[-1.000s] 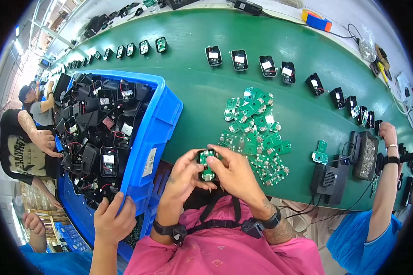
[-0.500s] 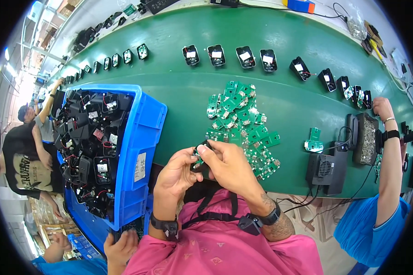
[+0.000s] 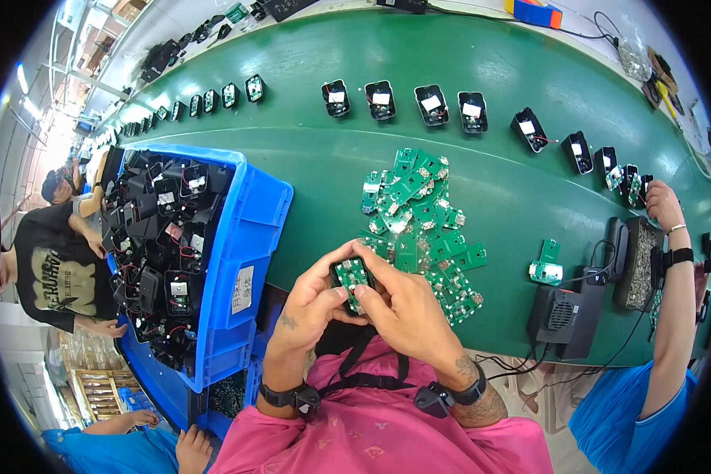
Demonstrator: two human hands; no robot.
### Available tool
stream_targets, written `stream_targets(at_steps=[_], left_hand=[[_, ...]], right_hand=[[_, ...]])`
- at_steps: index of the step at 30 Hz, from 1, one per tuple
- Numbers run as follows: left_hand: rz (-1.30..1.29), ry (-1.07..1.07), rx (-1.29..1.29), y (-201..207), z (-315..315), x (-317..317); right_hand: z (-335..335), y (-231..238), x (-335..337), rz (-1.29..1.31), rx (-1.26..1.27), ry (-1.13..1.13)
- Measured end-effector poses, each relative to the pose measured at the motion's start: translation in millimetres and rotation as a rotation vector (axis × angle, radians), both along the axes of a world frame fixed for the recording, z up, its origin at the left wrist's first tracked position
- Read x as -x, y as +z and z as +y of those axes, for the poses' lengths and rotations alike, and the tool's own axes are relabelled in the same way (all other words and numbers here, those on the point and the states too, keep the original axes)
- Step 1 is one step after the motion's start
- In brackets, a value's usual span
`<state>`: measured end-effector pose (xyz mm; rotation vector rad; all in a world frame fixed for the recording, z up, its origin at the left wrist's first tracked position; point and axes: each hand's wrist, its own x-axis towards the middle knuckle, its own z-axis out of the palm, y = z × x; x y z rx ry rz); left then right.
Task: The person assembles electronic devices by hand, fitting green circuit boards into black plastic housings and placing the units on a workbench. They then move a blue tray of circuit boards and a blue bin of housings to continue the process.
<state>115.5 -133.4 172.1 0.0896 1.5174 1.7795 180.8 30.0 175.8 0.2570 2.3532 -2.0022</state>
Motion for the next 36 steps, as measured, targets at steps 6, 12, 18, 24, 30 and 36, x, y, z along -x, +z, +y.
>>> stream_targets(at_steps=[6,12,18,24,30,36], left_hand=[[0.063,-0.001,-0.015,-2.4,6.7,0.3],[0.048,0.070,-0.038,-8.8,4.5,1.0],[-0.412,0.130,-0.340,-23.4,-8.4,15.2],[-0.502,0.200,-0.409,-11.0,-15.6,17.1],[0.128,0.228,-0.002,-14.7,-27.0,5.6],[0.587,0.136,0.172,-27.5,-17.9,14.8]], right_hand=[[1.7,-14.0,-0.3,0.085,-0.085,-0.021],[-5.2,-13.9,6.5,-0.001,-0.098,-0.013],[1.3,1.4,23.6,-0.265,0.520,0.025],[3.8,16.1,26.3,-0.260,0.394,0.099],[0.0,39.7,39.2,0.320,-0.525,0.431],[-18.0,67.2,49.1,0.188,-0.748,0.483]])
